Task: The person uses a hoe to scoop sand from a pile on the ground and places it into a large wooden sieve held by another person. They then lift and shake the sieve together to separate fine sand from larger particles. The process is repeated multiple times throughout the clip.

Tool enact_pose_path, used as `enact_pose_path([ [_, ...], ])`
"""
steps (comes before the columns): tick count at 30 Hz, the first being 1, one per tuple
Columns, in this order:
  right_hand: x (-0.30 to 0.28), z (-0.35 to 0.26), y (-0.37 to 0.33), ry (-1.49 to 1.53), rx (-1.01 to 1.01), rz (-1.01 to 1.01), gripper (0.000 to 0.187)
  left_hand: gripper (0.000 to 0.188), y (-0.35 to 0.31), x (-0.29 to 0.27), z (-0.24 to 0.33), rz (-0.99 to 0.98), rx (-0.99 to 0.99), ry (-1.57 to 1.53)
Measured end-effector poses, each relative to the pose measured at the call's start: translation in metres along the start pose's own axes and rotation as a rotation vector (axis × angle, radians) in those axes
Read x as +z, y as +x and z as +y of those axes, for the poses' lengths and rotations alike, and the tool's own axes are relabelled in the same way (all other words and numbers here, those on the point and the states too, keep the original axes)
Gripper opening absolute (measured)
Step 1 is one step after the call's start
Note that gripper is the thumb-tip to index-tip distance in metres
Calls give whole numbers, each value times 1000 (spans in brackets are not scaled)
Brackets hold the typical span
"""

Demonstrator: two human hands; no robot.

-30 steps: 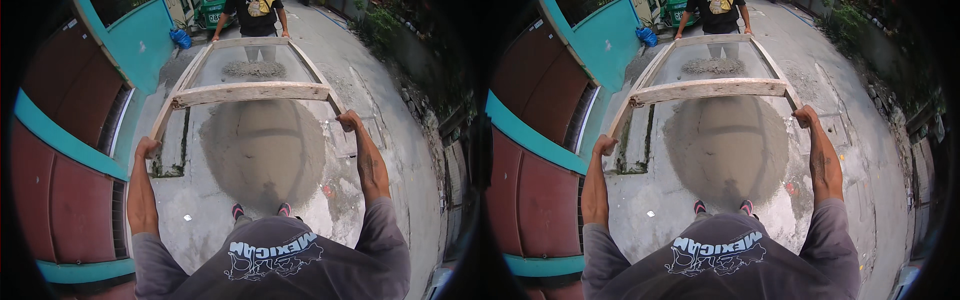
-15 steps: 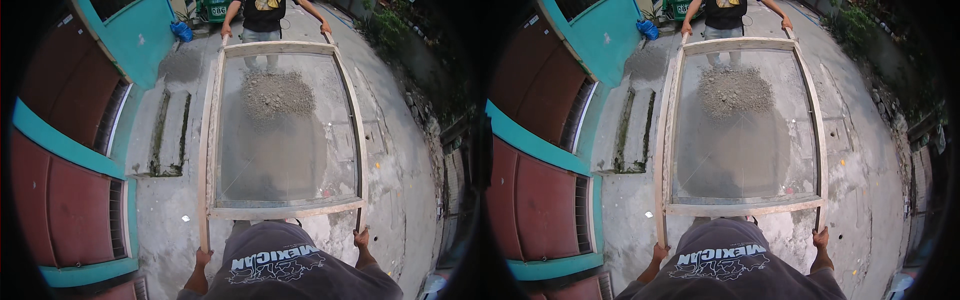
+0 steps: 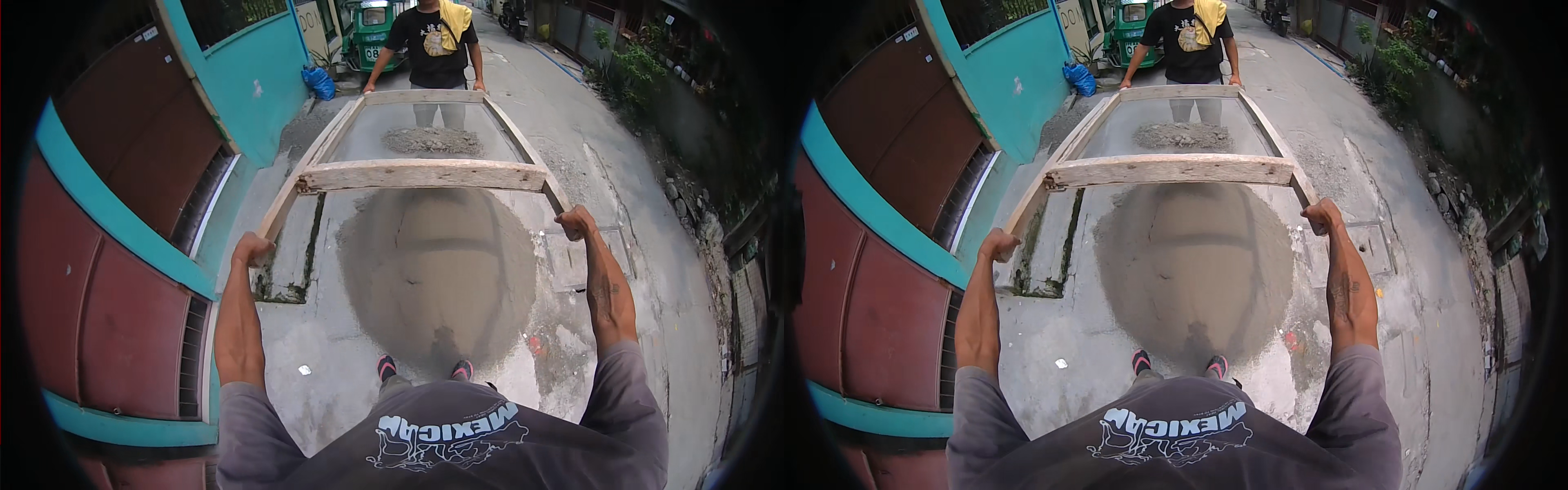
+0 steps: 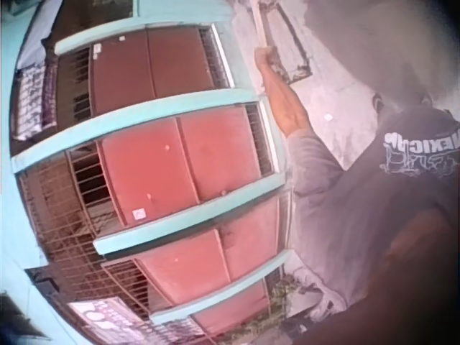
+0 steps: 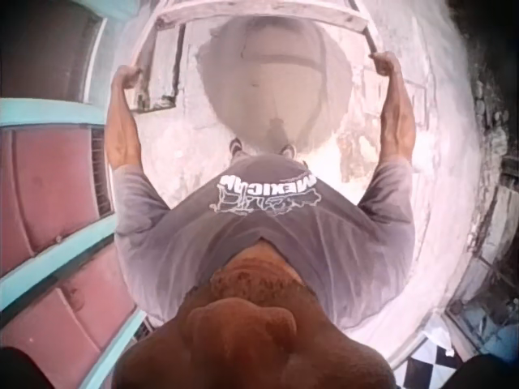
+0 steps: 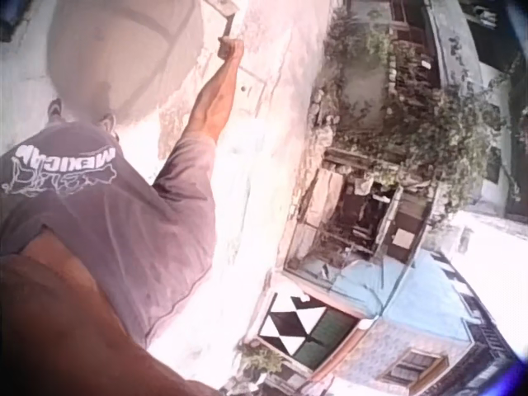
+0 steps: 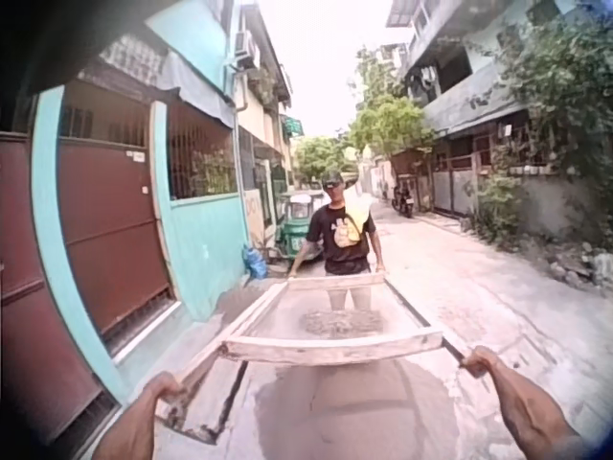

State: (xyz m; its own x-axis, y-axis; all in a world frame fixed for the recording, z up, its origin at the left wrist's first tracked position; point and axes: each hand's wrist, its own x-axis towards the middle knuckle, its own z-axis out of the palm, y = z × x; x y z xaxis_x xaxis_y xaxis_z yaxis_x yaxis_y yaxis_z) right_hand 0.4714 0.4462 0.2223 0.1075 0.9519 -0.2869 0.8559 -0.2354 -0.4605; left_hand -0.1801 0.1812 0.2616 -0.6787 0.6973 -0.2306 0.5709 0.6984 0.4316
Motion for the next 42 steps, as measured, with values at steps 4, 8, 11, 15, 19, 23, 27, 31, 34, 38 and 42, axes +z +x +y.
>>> enact_pose_path([
  [4,77,36,-29,-8,-111,69,52,54,-8,52,-105,36,-27,82],
  [8,176,227,-124,4,57,105,57,44,-124,217,-203,-34,-114,-125],
  [11,178,311,-197,229,102,171,41,42,-227,277,-245,-102,-191,-202],
  [15,122,325,-224,110,210,205,38,43,-279,315,-239,-196,-236,-272],
  [19,123,327,-171,60,167,168,48,44,-237,327,-218,-283,-247,-205],
  [23,116,205,-55,-120,96,44,57,49,-103,267,-174,-172,-214,-167],
  [27,66,98,29,-124,-13,98,57,49,7,135,-59,-139,-28,-111],
  [31,48,18,41,0,-18,-3,52,49,58,76,-65,-38,-46,-21],
  [34,93,22,10,-71,-72,108,56,52,63,109,-116,-47,-64,-48],
  [38,182,88,-66,42,4,119,50,52,32,192,-212,-95,-102,-34],
  [42,219,137,-155,128,115,159,37,49,16,217,-266,-229,-71,-181],
])
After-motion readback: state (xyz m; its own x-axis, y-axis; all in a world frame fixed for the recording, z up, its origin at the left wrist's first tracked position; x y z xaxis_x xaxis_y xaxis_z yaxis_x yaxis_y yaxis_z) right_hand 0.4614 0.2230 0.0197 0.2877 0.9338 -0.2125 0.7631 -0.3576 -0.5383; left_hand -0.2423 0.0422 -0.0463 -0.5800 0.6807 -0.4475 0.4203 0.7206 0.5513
